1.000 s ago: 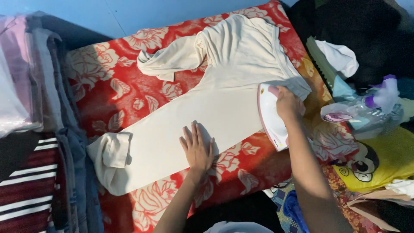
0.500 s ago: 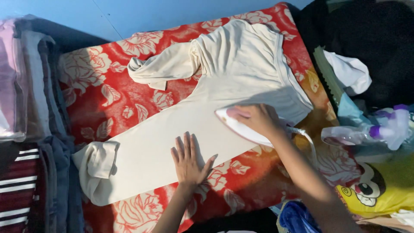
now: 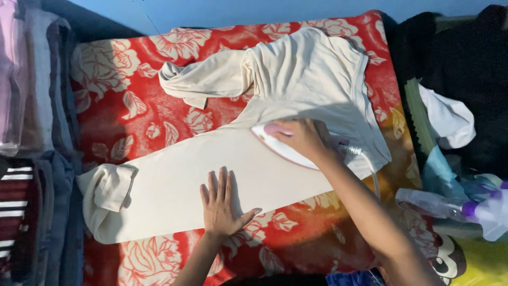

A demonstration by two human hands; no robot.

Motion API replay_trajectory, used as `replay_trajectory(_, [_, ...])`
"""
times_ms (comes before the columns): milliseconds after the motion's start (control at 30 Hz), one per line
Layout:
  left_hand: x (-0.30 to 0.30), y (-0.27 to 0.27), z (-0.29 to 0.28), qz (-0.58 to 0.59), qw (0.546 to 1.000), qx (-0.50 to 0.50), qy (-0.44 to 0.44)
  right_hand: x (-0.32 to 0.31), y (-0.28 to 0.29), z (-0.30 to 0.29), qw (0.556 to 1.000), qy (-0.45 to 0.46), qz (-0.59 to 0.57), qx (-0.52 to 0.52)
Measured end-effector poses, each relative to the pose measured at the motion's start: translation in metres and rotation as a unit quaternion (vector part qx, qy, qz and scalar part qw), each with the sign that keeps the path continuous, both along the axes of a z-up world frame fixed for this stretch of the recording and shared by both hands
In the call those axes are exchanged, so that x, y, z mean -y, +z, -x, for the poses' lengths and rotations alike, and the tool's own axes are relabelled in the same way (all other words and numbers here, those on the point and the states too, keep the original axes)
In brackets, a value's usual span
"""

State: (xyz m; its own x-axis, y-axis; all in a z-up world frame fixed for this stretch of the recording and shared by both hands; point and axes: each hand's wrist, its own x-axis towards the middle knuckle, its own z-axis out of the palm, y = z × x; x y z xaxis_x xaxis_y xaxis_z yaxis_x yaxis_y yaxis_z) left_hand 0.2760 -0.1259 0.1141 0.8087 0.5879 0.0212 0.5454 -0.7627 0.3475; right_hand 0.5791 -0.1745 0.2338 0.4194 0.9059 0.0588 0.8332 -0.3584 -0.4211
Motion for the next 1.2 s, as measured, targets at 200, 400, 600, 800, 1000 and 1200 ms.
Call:
replay_trajectory(200, [0.0,0.003,0.005,-0.014,1.0,0.011,-0.002,-0.028,-0.016,-0.005,0.988,-0.046,-0.093,0.113])
replay_trajectory(400, [-0.001,0.0,0.007,-0.015,0.999,0.043,-0.007,-0.039,-0.014,-0.001,0.983,-0.148,-0.038,0.104])
replay_trajectory(600, [-0.003,-0.014,0.011,-0.001,0.999,0.024,-0.029,0.011,0.003,0.042,0.992,-0.099,0.01,-0.077])
replay_trajectory(800, [-0.008,-0.006,0.009,-0.022,0.999,0.012,-0.034,0.074,0.009,0.048,0.961,-0.194,0.153,-0.127])
replay_trajectory(1000, [-0.01,0.033,0.014,0.095,0.99,-0.101,-0.029,0.101,-0.037,-0.02,0.909,-0.415,0.039,0.031])
replay_trajectory(1200, [-0.009,0.004,0.014,0.083,0.992,-0.082,-0.038,0.056,0.019,0.102,0.935,-0.335,0.041,-0.106])
